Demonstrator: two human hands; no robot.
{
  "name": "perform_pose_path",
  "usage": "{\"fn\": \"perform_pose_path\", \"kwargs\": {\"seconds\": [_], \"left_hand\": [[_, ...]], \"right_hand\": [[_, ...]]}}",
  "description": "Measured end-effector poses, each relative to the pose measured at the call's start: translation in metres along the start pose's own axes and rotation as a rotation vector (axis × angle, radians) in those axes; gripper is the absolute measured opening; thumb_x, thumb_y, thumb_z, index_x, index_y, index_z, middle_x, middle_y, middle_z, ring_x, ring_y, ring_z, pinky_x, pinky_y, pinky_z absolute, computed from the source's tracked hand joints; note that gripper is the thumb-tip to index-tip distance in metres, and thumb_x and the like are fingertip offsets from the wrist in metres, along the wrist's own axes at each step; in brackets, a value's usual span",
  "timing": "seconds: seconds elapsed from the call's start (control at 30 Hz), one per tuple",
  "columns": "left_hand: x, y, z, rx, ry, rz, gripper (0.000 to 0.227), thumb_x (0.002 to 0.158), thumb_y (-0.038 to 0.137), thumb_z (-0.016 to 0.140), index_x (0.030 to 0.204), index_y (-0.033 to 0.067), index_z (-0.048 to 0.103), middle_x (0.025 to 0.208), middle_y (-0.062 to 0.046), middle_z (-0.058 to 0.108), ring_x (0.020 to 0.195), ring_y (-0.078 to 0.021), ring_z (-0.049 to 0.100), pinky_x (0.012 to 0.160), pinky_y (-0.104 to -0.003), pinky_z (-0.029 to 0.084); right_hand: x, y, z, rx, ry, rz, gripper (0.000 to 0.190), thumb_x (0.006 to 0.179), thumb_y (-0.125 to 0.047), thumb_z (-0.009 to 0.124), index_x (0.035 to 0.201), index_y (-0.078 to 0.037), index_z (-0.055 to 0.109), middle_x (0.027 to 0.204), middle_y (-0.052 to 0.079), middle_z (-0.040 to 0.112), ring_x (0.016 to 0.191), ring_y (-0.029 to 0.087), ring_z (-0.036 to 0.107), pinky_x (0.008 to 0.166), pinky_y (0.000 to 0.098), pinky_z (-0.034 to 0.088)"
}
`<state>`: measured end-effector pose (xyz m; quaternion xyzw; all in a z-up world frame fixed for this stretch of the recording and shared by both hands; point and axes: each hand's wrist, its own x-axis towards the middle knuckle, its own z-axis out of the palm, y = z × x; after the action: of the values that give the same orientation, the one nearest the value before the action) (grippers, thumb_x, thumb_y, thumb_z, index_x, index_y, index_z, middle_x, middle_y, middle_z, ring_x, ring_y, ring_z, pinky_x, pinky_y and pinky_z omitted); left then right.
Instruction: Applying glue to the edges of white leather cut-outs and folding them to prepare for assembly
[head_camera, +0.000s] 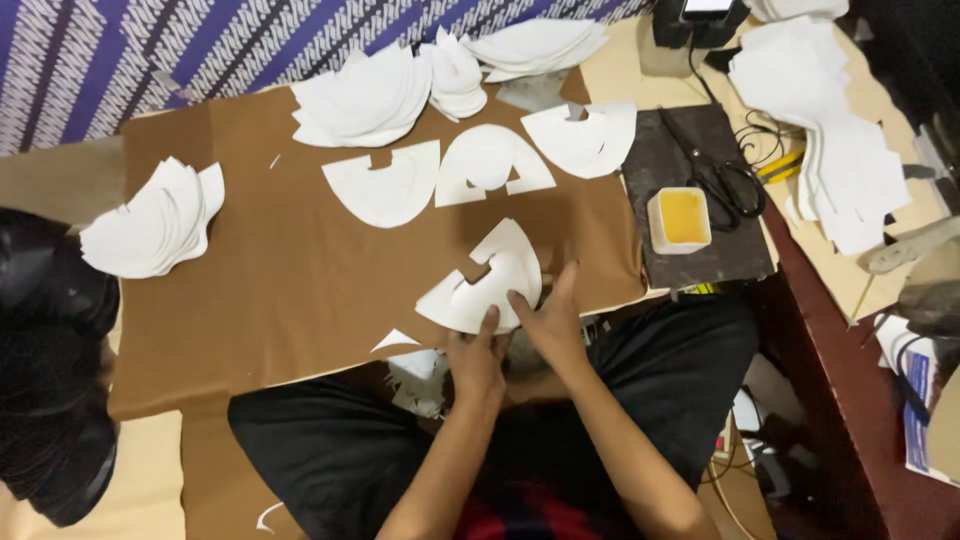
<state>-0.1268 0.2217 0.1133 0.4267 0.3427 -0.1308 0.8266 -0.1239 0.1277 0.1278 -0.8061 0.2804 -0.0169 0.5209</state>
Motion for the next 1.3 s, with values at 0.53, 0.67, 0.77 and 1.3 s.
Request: {"fn": "perform_pose_path", "kwargs": {"seconds": [0.53, 0.67, 0.77, 1.3], "left_hand": [[0.061, -0.053, -0.058, 0.043, -0.286, -0.463, 0.053, 0.099, 0.026, 0.057, 0.145, 0.0008, 0.051, 0.143, -0.019, 0.055, 0.125, -0.0359, 0.058, 0.111, -0.048, 0.044], [0.059, -0.048, -0.05, 0.073, -0.231, -0.409, 0.035, 0.09, 0.022, 0.059, 0.12, 0.0046, 0.067, 0.123, -0.017, 0.073, 0.102, -0.0315, 0.068, 0.086, -0.036, 0.051], [0.061, -0.05, -0.058, 0.109, -0.22, -0.378, 0.035, 0.091, 0.021, 0.058, 0.121, 0.0041, 0.067, 0.123, -0.019, 0.073, 0.106, -0.0335, 0.068, 0.091, -0.038, 0.05], [0.081, -0.072, -0.039, 0.227, -0.291, -0.214, 0.029, 0.095, 0.017, 0.06, 0.114, -0.0023, 0.07, 0.11, -0.022, 0.074, 0.091, -0.0347, 0.068, 0.08, -0.038, 0.05]], "right_hand": [[0.116, -0.025, -0.172, 0.001, 0.225, -0.568, 0.098, 0.091, 0.005, 0.08, 0.162, -0.011, 0.014, 0.126, 0.029, 0.068, 0.102, 0.051, 0.071, 0.082, 0.0541, 0.061], [0.202, 0.053, -0.217, 0.244, 0.382, -0.416, 0.095, 0.096, -0.003, 0.08, 0.161, -0.024, 0.015, 0.138, 0.012, 0.05, 0.101, 0.013, 0.055, 0.082, 0.0234, 0.053], [0.271, 0.185, -0.226, 0.13, 0.488, -0.349, 0.107, 0.087, -0.006, 0.084, 0.16, -0.014, 0.006, 0.163, 0.015, 0.025, 0.134, 0.021, 0.036, 0.109, 0.0292, 0.037], [0.227, 0.12, -0.22, 0.14, 0.593, 0.232, 0.097, 0.086, -0.028, 0.069, 0.162, -0.016, 0.009, 0.155, 0.016, 0.047, 0.132, 0.04, 0.053, 0.111, 0.0448, 0.044]]}}
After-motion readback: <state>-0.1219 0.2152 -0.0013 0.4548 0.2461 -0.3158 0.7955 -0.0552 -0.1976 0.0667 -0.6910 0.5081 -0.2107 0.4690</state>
